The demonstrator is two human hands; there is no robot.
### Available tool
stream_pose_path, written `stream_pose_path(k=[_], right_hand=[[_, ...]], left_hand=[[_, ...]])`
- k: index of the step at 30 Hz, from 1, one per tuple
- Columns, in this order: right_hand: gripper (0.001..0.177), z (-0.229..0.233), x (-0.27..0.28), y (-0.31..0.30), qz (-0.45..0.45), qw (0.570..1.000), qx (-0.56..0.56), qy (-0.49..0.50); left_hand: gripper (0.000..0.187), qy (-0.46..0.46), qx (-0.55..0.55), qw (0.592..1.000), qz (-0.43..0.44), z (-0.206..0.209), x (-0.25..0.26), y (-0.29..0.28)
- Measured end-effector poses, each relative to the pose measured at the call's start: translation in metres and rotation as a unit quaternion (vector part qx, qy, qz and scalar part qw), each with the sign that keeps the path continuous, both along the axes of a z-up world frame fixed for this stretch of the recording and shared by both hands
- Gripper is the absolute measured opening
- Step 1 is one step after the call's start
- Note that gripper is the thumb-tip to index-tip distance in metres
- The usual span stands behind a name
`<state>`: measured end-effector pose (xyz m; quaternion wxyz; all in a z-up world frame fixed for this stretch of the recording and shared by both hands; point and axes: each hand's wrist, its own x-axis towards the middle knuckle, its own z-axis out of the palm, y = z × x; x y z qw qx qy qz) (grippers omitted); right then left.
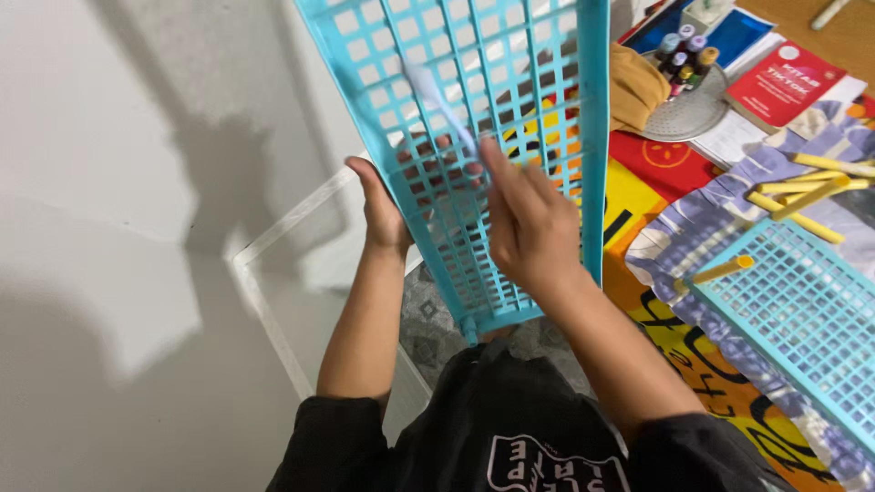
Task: The person assembles a plastic basket by inserting yellow rods into the holes of blue plastic panels. They use a toothbrush to clean the edges of the panels and then insert the rods to connect the pieces together.
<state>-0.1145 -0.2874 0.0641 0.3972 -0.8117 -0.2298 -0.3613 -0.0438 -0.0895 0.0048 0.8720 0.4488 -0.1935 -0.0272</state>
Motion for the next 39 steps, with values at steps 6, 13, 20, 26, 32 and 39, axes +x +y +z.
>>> stream_pose_path(k=[6,13,20,26,32,39], right_hand=[[0.040,0.066,0.064,0.004,-0.007,0.997,0.039,-0.062],[0.048,0.012,0.013,0.023,0.045,0.998,-0.013,0.030],[0.037,0.055,0.059,-0.011,0.001,0.994,0.107,0.010],[0.052,0.066,0.024,0.042,0.080,0.981,0.072,0.164],[0.047,0.088,0.052,0.031,-0.015,0.962,0.190,0.196],[0.049,-0.002,0.019,0.016,0.019,0.991,0.013,0.134]], left_hand=[[0.091,-0.004,0.009,0.995,-0.097,-0.010,-0.012,-0.023],[0.089,0.102,-0.001,0.995,-0.006,-0.006,-0.001,-0.022],[0.090,0.052,-0.034,0.993,-0.105,-0.026,-0.001,-0.020],[0.081,0.203,0.007,0.977,0.062,-0.044,0.021,-0.032],[0.093,0.096,-0.009,0.991,-0.098,-0.063,0.010,-0.003],[0.092,0.149,0.007,0.988,0.038,-0.067,0.025,-0.004]])
